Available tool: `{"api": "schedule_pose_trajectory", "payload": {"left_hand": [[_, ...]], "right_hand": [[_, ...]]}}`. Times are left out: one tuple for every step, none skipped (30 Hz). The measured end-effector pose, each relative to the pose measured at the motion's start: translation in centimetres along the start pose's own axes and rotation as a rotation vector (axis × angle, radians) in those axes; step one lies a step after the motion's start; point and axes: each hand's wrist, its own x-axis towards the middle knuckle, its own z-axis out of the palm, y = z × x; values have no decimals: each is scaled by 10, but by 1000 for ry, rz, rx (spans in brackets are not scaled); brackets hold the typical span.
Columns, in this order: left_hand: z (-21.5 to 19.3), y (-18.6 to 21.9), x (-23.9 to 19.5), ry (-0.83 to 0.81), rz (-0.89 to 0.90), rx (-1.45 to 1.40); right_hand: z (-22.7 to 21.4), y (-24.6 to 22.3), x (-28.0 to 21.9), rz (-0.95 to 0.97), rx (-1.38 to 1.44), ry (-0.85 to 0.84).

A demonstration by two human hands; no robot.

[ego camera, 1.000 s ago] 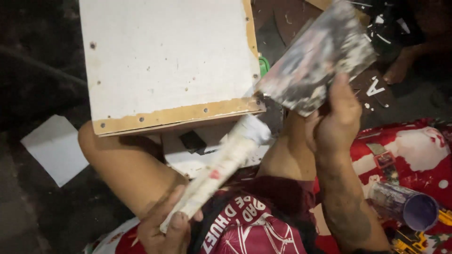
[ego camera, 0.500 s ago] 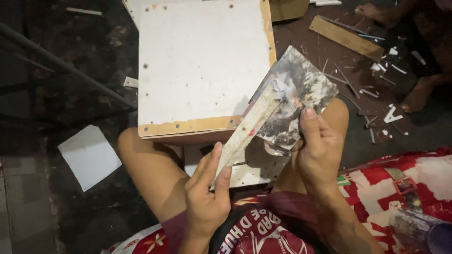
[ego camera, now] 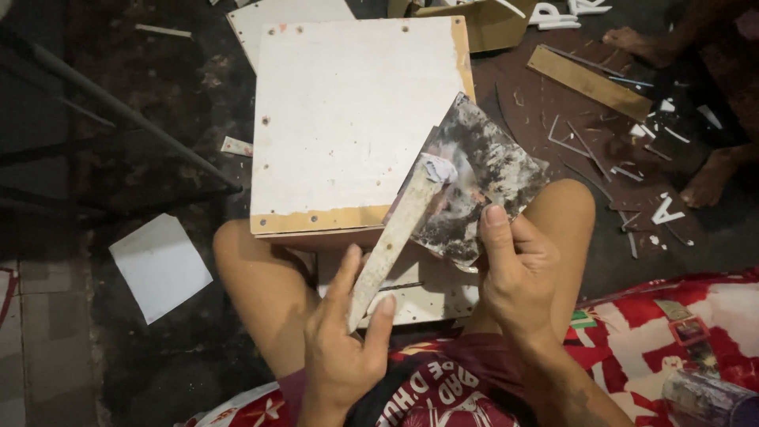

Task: The person is sanding and scraping the exterior surface and edges of a white board to smooth it.

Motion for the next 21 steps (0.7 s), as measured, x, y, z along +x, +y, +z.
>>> {"api": "schedule_pose_trajectory", "payload": {"left_hand": [[-3, -1, 1, -54, 59, -27], [-5, -3, 2, -107, 118, -54], [-4, -2, 2, -103, 119, -52], [-3, -1, 2, -68, 90, -148], [-2, 0, 1, -33, 61, -244], [1, -4, 0, -30, 62, -243], [4, -7, -2, -35, 59, -267], [7, -10, -5, -44, 48, -293], [9, -10, -5, -46, 42, -292], [11, -11, -4, -18, 59, -247], [13, -12, -2, 10, 76, -201], [14, -14, -2, 13, 77, -200], [14, -16, -1, 23, 96, -153], [14, -18, -4, 26, 106, -107], [15, -19, -7, 23, 98, -107], [16, -21, -6, 35, 110, -85], [17, -23, -5, 46, 122, -64], [18, -24, -6, 47, 121, -65], [18, -25, -6, 54, 130, -53], [19, -26, -6, 62, 141, -40], [20, -26, -5, 63, 140, -41]], "right_hand": [[0, 2, -1, 11, 68, 0], [1, 4, -1, 22, 136, -1], [2, 2, -2, 19, 138, -4], [3, -1, -3, 11, 81, -12], [4, -3, -4, 3, 25, -19], [6, -5, -5, 1, 27, -21], [9, -6, -6, -5, 37, -10], [10, -7, -9, -2, 44, 3], [12, -8, -12, 3, 43, 3], [15, -8, -12, 10, 2, 20], [17, -8, -12, 16, -40, 37], [19, -6, -12, 14, -38, 34], [20, -3, -12, 19, -7, 37], [20, -1, -15, 35, 18, 40], [20, 0, -18, 43, 16, 39], [22, 1, -16, 53, 77, 40], [24, 2, -15, 62, 138, 41], [25, 2, -16, 62, 137, 41], [25, 2, -16, 56, 138, 48], [27, 3, -16, 48, 140, 54], [27, 4, -16, 48, 138, 52]]}}
